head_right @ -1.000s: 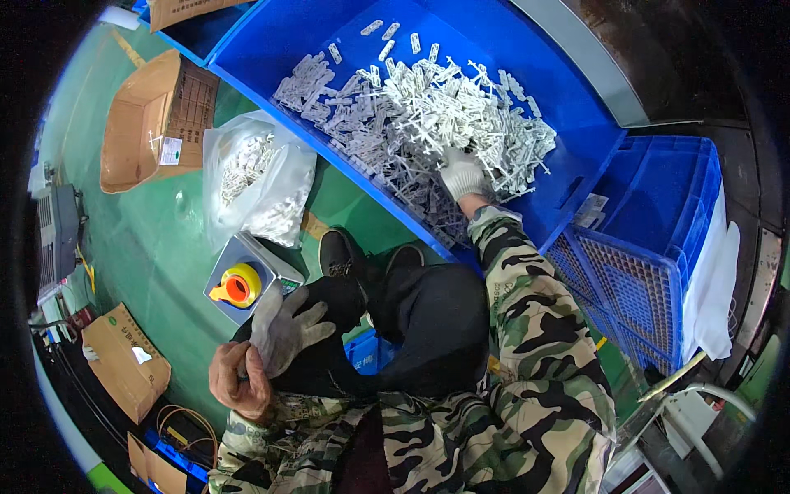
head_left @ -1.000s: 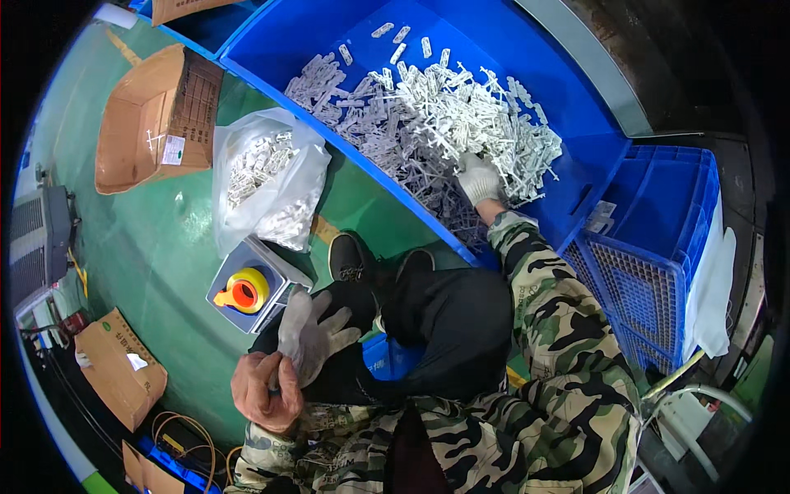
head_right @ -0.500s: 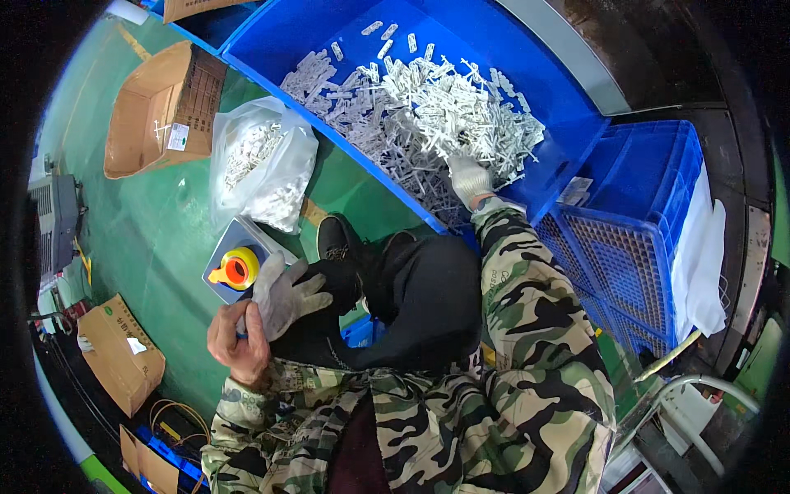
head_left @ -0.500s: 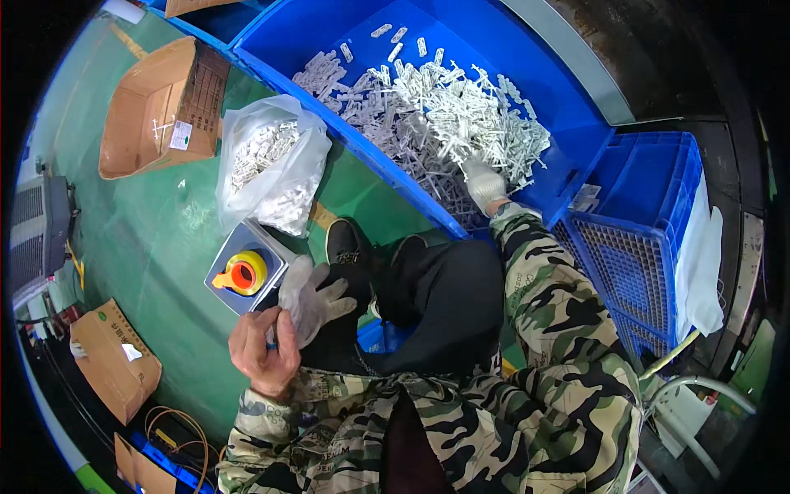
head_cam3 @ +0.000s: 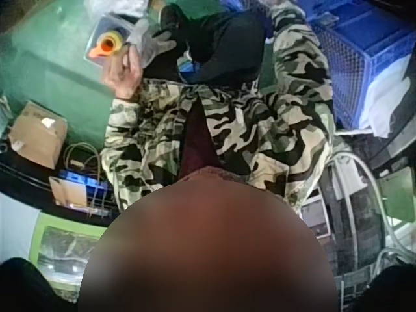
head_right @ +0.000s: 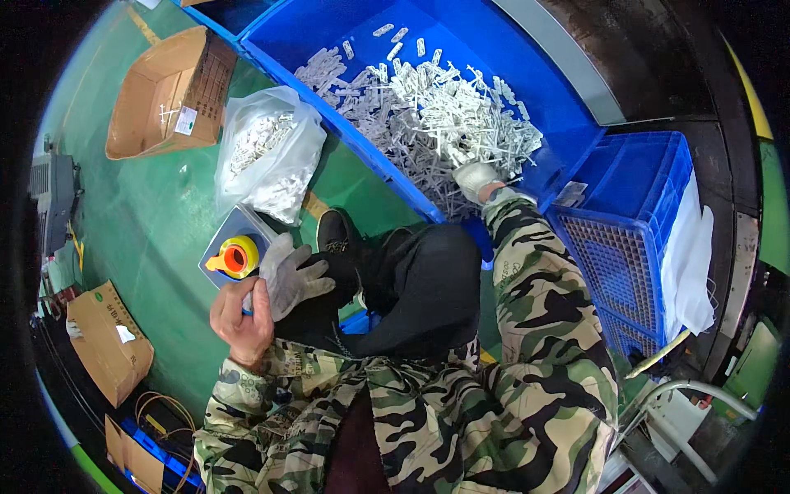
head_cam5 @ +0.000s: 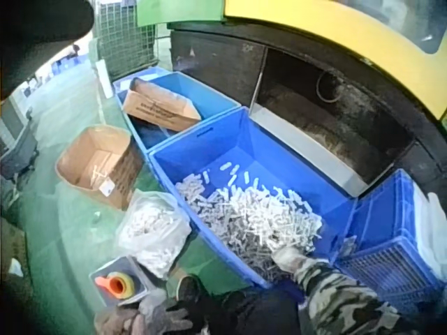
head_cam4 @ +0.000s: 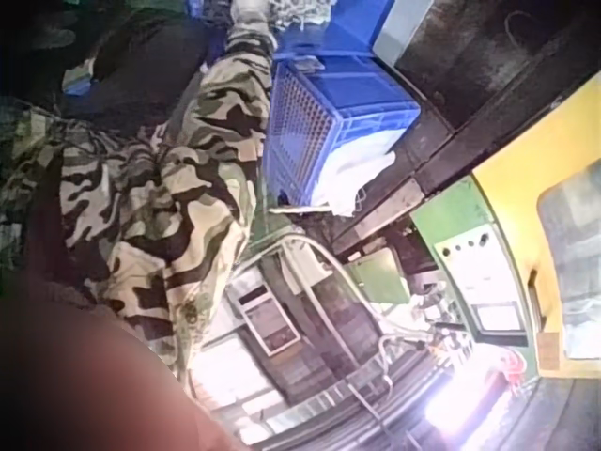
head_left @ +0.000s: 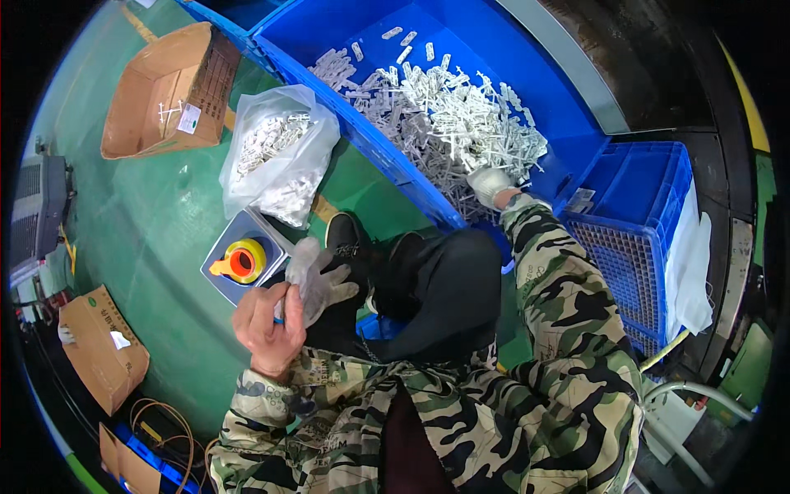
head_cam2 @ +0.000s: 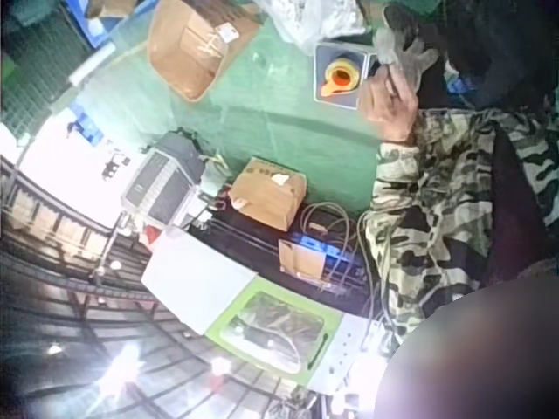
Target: The person is packaging small plastic parts from a large bin into individual plastic bags.
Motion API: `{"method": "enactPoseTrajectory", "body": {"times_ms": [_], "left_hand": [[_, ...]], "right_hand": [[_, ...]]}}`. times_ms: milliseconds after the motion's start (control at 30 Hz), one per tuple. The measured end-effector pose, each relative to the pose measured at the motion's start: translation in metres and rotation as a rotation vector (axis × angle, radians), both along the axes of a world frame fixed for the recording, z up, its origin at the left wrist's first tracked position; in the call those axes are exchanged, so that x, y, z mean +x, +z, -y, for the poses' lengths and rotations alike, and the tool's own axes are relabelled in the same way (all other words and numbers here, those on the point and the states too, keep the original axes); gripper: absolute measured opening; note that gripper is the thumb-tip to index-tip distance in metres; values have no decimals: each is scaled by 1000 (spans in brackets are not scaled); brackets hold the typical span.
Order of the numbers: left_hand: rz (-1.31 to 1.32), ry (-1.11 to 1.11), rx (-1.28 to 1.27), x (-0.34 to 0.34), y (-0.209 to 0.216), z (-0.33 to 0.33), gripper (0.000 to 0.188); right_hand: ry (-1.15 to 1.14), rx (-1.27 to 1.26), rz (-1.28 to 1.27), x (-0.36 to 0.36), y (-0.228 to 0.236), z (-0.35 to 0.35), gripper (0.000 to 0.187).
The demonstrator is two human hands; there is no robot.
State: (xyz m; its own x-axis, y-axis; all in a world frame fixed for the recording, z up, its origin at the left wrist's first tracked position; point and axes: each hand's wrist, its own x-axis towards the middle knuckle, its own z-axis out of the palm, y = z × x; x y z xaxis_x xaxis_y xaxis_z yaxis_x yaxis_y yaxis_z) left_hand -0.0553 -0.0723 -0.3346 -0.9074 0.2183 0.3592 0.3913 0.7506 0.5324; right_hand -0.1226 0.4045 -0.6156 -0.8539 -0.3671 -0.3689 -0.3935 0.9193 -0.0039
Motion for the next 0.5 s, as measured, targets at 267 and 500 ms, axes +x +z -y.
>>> {"method": "enactPoseTrajectory", "body": {"times_ms": [267, 500], "left_hand": [[-46, -77, 102, -11, -4, -21, 11], [-66, -55, 117, -6, -5, -24, 11]], "right_hand": [[-507, -15, 138, 9, 145, -62, 33], [-847, -552, -221, 20, 220, -106, 48]]}}
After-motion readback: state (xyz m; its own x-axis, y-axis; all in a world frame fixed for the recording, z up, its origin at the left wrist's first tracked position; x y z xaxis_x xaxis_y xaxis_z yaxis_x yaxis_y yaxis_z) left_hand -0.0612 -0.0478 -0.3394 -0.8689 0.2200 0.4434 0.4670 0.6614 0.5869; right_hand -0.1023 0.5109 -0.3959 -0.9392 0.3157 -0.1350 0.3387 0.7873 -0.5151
